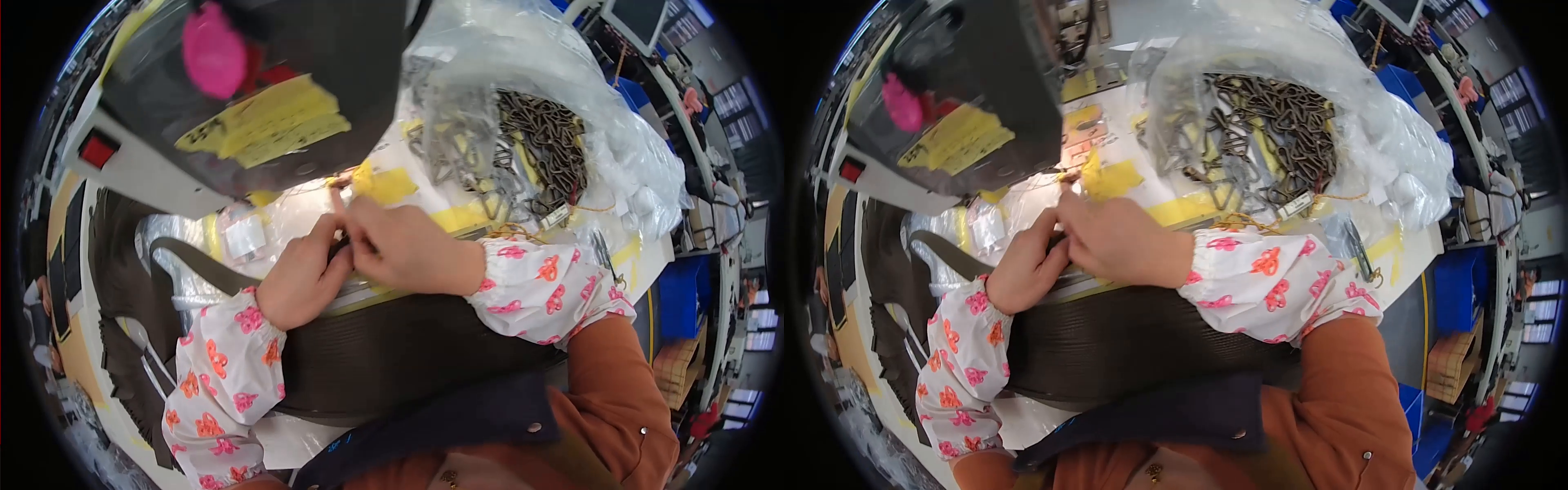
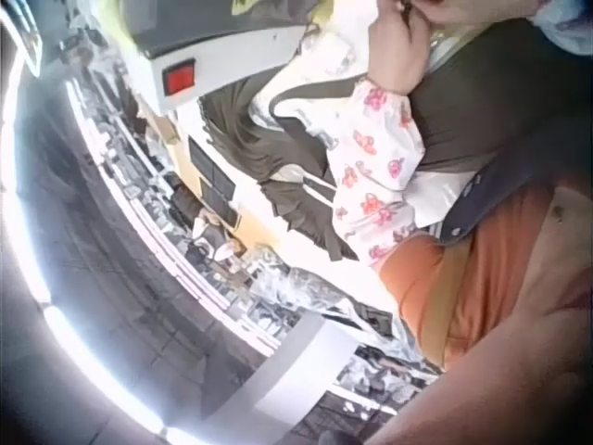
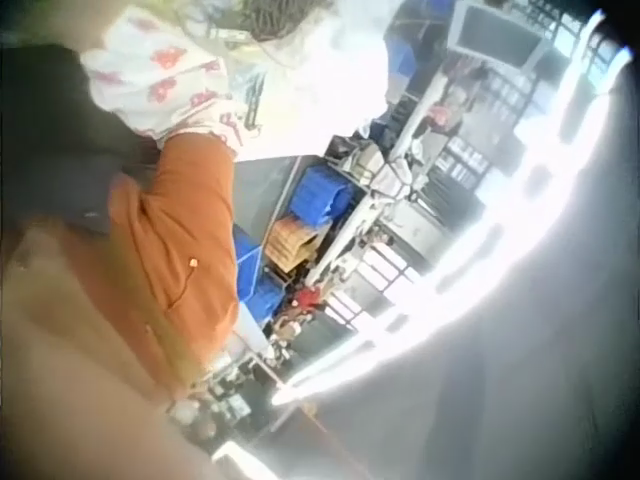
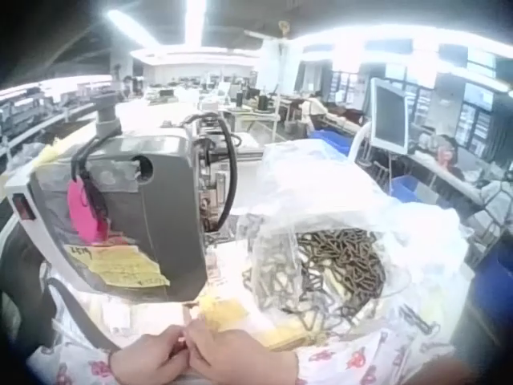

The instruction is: Attaching metal buckles to straps using a sewing machine.

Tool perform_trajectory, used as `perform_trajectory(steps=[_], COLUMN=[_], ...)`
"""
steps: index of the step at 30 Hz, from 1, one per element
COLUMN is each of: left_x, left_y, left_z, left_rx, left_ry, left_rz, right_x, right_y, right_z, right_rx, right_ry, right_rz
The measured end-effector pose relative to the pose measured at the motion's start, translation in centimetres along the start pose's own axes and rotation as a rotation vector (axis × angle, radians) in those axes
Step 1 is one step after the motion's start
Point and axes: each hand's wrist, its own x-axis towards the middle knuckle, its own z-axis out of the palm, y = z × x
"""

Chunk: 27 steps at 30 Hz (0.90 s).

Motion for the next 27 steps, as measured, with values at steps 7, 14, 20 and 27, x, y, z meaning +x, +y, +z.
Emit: perform_trajectory(steps=[7, 14, 20, 27], left_x=[1.1, 0.7, 0.3, 0.2], left_y=[1.3, 0.9, 1.3, 0.6], left_z=[-1.6, 0.3, 0.5, -1.0], left_rx=[-0.085, 0.416, 0.388, -0.034], left_ry=[-0.038, 0.197, 0.235, 0.135], left_rz=[-0.100, 0.195, 0.310, -0.098], right_x=[-0.4, -0.2, -0.3, 0.1], right_y=[1.1, 1.1, 0.5, -0.1], right_z=[-0.7, -0.6, -0.4, -1.4], right_rx=[0.300, 0.777, 0.766, 0.797], right_ry=[0.098, -0.019, -0.074, -0.212], right_rz=[0.074, 0.507, 0.569, 0.727])
